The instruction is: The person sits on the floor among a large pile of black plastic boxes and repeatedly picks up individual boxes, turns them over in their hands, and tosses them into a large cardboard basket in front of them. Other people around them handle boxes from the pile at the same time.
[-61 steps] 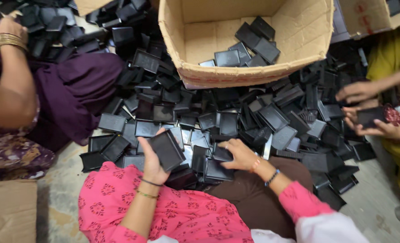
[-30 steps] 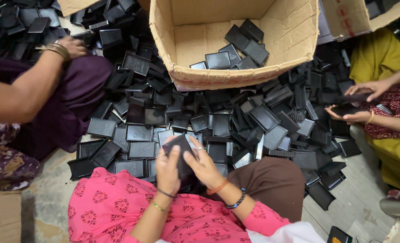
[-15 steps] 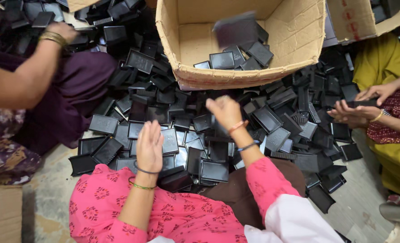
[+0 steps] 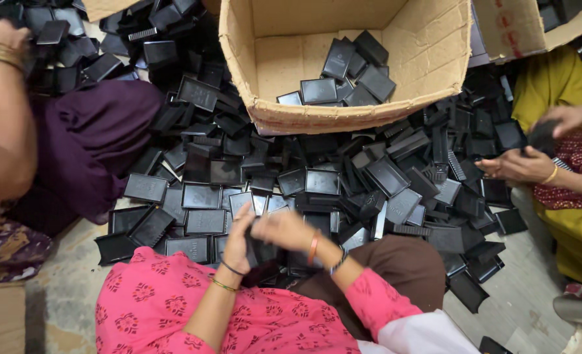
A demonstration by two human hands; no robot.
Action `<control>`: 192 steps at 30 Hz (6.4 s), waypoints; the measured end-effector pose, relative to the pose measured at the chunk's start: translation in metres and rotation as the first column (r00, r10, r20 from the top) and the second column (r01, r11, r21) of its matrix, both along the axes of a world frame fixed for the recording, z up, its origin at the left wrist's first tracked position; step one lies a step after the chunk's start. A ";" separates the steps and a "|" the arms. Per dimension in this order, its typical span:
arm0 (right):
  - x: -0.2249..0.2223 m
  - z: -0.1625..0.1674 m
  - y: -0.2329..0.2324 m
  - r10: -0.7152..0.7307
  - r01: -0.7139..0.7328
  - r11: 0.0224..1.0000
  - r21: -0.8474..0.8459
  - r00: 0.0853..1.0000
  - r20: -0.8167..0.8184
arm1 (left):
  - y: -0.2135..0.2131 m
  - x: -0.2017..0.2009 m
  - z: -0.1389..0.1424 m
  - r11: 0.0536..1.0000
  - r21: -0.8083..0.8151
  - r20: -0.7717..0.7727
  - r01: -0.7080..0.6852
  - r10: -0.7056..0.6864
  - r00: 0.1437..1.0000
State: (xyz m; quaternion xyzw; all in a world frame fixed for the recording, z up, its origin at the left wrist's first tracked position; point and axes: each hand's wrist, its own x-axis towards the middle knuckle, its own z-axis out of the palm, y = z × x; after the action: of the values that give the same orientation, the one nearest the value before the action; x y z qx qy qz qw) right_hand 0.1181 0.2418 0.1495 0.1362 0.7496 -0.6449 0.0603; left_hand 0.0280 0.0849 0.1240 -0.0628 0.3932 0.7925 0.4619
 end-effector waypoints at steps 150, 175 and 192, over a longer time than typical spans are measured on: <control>-0.060 -0.057 0.094 0.076 0.253 0.303 0.919 0.955 -0.287 | -0.049 -0.045 -0.020 0.958 -0.082 -0.022 -0.275 0.274 0.961; -0.011 -0.023 0.018 -0.504 0.557 0.645 0.523 0.825 -0.256 | -0.044 -0.023 -0.015 0.996 0.022 0.204 -0.090 0.083 0.975; 0.042 0.082 -0.057 -0.252 0.301 0.949 0.095 0.902 -0.350 | 0.004 0.004 0.068 0.972 -0.030 -0.159 -0.232 0.225 0.961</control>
State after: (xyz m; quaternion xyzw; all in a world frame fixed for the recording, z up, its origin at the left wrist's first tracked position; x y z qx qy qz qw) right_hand 0.1601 0.1850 0.2317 0.1345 0.7672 -0.6038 -0.1697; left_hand 0.0321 0.0885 0.1919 -0.0575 0.4370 0.8332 0.3339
